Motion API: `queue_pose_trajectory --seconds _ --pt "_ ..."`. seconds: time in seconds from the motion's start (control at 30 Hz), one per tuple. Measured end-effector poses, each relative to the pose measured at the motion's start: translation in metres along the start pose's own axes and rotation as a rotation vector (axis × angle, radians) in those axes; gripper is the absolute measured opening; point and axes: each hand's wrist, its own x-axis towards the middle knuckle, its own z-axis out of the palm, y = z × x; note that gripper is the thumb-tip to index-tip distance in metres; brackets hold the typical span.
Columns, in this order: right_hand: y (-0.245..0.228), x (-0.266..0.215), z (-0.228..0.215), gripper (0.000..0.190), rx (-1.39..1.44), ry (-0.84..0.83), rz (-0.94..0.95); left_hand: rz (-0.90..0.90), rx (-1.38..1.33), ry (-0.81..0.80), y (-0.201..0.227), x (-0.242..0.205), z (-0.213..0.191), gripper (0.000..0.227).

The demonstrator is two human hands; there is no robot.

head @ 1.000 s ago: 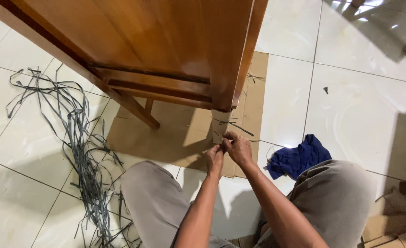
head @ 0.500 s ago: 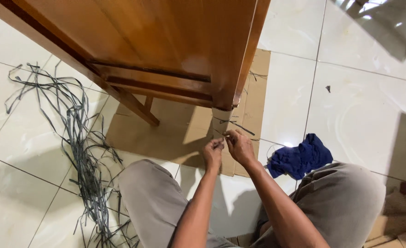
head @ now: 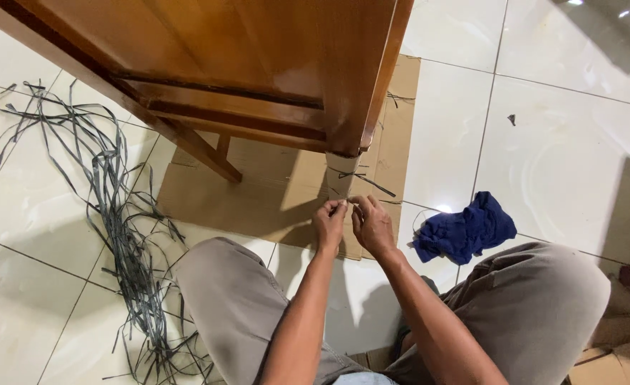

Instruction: Wrapping wooden chair legs with cardboard and securing them with plastic ties

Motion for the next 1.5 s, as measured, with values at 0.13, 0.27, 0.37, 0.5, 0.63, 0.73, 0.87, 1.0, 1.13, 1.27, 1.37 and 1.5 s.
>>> queue_pose_trajectory --seconds 0.13,0.27,0.37,0.5,0.63,0.73,0.87,1.0,1.13,1.27,1.37,1.5 --pt "-0.002 -0.003 -0.002 0.023 -0.009 -0.015 0.002 -0.001 -0.079 -0.01 0.019 -0.009 -0.005 0.016" --pt "-0.005 0.0 -0.007 0.021 -0.032 -0.009 0.021 -0.038 -0.048 -0.006 -0.005 0.01 0.0 0.015" --pt "-0.004 0.008 -0.01 0.021 -0.009 -0.001 0.008 -0.036 -0.033 -0.01 -0.005 0.013 0.004 0.016" --pt "0.0 0.006 -0.007 0.025 0.031 -0.053 -0.022 -0.012 -0.001 0.002 -0.004 0.008 0.001 0.019" --pt "0.006 0.009 -0.003 0.015 -0.003 -0.02 -0.068 0.016 0.069 0.023 -0.011 0.011 0.002 0.018" --pt "0.003 0.013 -0.003 0.012 -0.082 -0.016 -0.091 0.072 0.131 0.039 -0.003 0.005 -0.001 0.015" --pt "0.01 0.018 0.001 0.01 -0.156 -0.003 -0.202 0.176 0.262 0.028 0.021 -0.016 -0.01 0.014" --pt "0.01 0.022 0.0 0.008 -0.15 0.026 -0.279 0.229 0.285 0.071 0.012 -0.006 -0.006 0.014" --pt "0.013 0.024 0.0 0.006 -0.108 0.03 -0.263 0.172 0.194 0.044 0.013 -0.008 -0.003 0.016" --pt "0.014 0.024 0.0 0.007 -0.057 0.049 -0.229 -0.153 -0.261 0.045 0.029 -0.009 0.006 0.028" --pt "0.014 0.022 0.003 0.008 -0.026 0.038 -0.183 -0.312 -0.448 0.052 0.013 0.008 0.01 0.034" --pt "0.013 0.021 0.006 0.007 -0.037 0.035 -0.129 -0.317 -0.495 0.019 0.0 0.016 0.013 0.053"
